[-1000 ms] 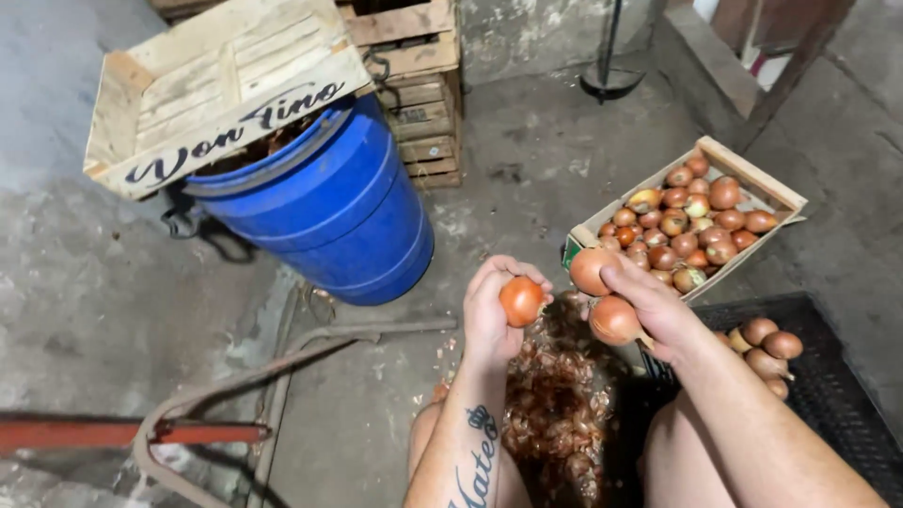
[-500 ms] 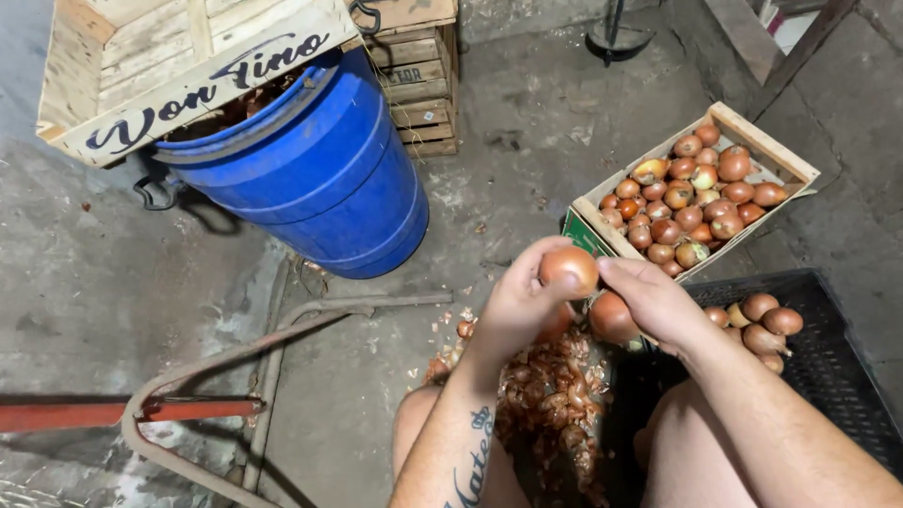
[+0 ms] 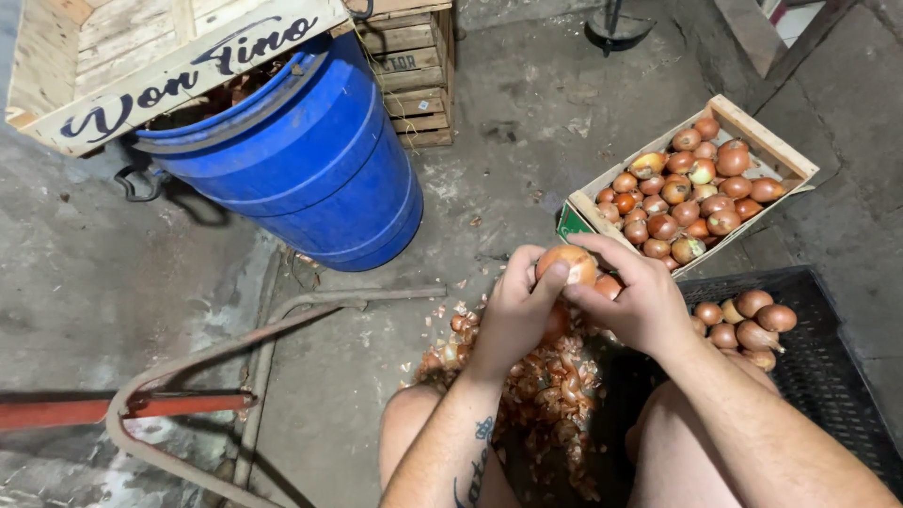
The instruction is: The person peels multiple onions by hand, removing dry outer skins and placing the peeled onions into a black crate. The peeled skins accumulate on the floor beside a wooden crate of unpeeled onions.
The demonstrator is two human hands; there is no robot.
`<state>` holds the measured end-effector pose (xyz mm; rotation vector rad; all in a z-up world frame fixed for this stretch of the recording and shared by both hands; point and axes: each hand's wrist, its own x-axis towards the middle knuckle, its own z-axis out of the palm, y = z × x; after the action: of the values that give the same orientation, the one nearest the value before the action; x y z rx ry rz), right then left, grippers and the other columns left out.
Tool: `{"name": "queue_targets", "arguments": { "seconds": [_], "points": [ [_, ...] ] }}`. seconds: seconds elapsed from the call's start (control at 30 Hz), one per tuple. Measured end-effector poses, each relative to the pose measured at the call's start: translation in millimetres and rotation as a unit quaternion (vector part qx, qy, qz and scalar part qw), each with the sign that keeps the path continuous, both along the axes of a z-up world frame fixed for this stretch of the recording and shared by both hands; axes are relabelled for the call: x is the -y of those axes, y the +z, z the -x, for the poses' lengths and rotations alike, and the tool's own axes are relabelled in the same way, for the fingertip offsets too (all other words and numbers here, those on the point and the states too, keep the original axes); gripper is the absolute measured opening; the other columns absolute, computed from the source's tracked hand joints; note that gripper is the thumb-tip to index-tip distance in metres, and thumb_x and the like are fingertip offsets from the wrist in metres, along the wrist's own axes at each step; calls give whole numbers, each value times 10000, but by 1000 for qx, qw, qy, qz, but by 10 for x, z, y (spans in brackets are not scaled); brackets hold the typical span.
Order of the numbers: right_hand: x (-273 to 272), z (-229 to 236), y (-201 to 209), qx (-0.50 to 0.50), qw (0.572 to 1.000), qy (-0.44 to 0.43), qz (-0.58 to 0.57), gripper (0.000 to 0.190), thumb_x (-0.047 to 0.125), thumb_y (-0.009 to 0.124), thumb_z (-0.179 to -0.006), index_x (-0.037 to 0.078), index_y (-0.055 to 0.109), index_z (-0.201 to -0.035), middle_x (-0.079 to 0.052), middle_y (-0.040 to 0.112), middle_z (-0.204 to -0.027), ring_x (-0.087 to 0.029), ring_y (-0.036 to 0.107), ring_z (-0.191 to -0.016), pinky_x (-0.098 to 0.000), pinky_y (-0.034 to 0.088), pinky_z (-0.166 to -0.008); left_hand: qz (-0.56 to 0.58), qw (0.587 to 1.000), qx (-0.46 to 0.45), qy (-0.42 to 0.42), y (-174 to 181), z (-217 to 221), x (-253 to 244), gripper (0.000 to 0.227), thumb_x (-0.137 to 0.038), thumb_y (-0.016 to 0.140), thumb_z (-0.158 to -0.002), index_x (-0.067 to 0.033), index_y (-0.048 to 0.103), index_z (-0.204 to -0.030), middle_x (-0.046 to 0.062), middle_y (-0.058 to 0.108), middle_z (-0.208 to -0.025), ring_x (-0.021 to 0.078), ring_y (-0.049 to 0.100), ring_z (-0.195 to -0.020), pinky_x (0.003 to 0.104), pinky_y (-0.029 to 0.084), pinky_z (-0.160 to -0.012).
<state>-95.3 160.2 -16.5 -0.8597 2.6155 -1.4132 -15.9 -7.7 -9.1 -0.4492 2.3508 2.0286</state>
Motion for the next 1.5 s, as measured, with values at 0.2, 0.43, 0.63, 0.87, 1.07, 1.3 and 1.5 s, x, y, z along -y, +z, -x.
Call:
{"name": "queue_targets", "arguments": {
  "seconds": [0.2,0.43,0.63,0.87,1.07,1.3,1.5],
  "points": [
    [-91,41,-182,-4,1000,-1,28,469,197,724,-866,239,697,-1332,-117,771,-1116,-352,707,-1075,-503,555,-904,-97,995,-34,-14,-245,63,3,470,-465,741,-918,-128,570,-1197,71,746,-833,134,679,-724,330,585,-600],
    [-58,10,-87,-46,998,7,41,376,165,619,-938,210,714,-1299,-175,769,-975,-416,727,-932,-517,571,-794,-98,994,-47,-30,-136,72,-24,543,-386,757,-916,-113,554,-1339,151,759,-993,190,729,-919,344,615,-778],
    [-100,-16,-119,-70,997,-4,34,325,188,642,-946,225,719,-1260,-162,746,-902,-398,728,-851,-490,571,-748,-122,989,-72,-29,-68,49,-40,507,-324,765,-919,-133,615,-1364,160,761,-997,186,721,-932,356,617,-820],
    [-172,35,-154,-74,997,3,30,223,247,698,-925,202,687,-1143,-164,693,-781,-406,704,-757,-501,544,-689,-79,995,-65,-19,-49,22,-63,454,-347,733,-932,-185,642,-1346,173,774,-994,241,761,-959,376,625,-840],
    [-226,100,-230,-48,997,61,0,157,241,665,-950,186,670,-1098,-188,713,-782,-472,692,-737,-522,545,-664,-93,994,-64,-4,-3,-21,-37,445,-345,701,-960,-144,642,-1352,160,750,-896,182,683,-808,374,606,-795],
    [-100,-42,72,-35,997,75,12,530,202,742,-864,191,590,-1371,-189,755,-911,-438,723,-826,-535,541,-727,-96,993,-62,-24,-117,86,80,441,-398,705,-947,-160,669,-1317,92,742,-782,137,691,-708,335,605,-713],
    [-160,5,-8,-70,996,59,19,355,234,725,-879,169,657,-1221,-105,776,-837,-402,722,-776,-493,567,-731,-77,995,-32,-61,-21,-5,171,363,-431,617,-993,-174,708,-1233,55,705,-668,124,628,-626,314,555,-648]
  ]
}}
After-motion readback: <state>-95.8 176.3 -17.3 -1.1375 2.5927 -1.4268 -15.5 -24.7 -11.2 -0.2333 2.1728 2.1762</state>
